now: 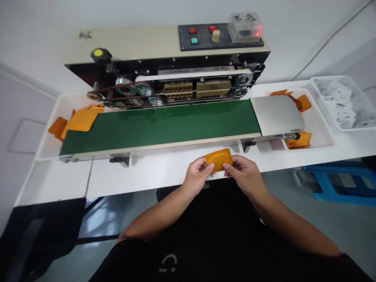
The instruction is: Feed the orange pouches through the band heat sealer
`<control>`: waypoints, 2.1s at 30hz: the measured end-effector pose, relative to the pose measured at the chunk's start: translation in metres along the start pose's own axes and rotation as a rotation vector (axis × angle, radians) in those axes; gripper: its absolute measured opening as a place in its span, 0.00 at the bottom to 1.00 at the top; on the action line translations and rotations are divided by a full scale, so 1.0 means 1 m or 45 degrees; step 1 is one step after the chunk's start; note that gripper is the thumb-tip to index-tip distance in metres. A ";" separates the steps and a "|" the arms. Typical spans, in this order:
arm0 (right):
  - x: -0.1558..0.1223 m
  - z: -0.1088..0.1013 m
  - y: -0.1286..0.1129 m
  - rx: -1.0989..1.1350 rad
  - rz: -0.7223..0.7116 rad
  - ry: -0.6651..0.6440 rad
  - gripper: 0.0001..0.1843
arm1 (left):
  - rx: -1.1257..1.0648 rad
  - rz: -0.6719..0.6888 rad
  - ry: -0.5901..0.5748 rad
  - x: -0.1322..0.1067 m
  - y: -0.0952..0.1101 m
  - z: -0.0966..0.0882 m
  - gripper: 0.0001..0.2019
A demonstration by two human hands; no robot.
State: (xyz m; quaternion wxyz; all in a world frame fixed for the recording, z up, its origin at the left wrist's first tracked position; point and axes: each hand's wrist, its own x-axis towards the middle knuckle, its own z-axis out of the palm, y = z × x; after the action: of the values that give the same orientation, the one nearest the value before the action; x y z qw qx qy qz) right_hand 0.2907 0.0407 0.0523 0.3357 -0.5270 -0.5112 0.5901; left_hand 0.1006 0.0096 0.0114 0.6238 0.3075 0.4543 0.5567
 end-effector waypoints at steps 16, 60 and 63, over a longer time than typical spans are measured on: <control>0.051 -0.053 -0.049 0.244 -0.212 0.429 0.17 | 0.104 0.073 -0.097 0.007 0.007 -0.006 0.19; 0.088 -0.204 -0.077 -0.144 -0.289 0.937 0.01 | 0.148 0.083 -0.087 0.013 -0.003 -0.029 0.17; 0.090 -0.255 -0.059 -0.448 -0.139 1.119 0.03 | 0.191 0.081 -0.079 0.012 -0.004 -0.029 0.16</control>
State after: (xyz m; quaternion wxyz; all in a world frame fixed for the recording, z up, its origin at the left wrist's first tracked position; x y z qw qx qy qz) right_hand 0.5091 0.2034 0.1033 0.4562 -0.7480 -0.4399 0.1972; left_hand 0.0758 0.0173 -0.0064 0.5947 0.3848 0.4652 0.5309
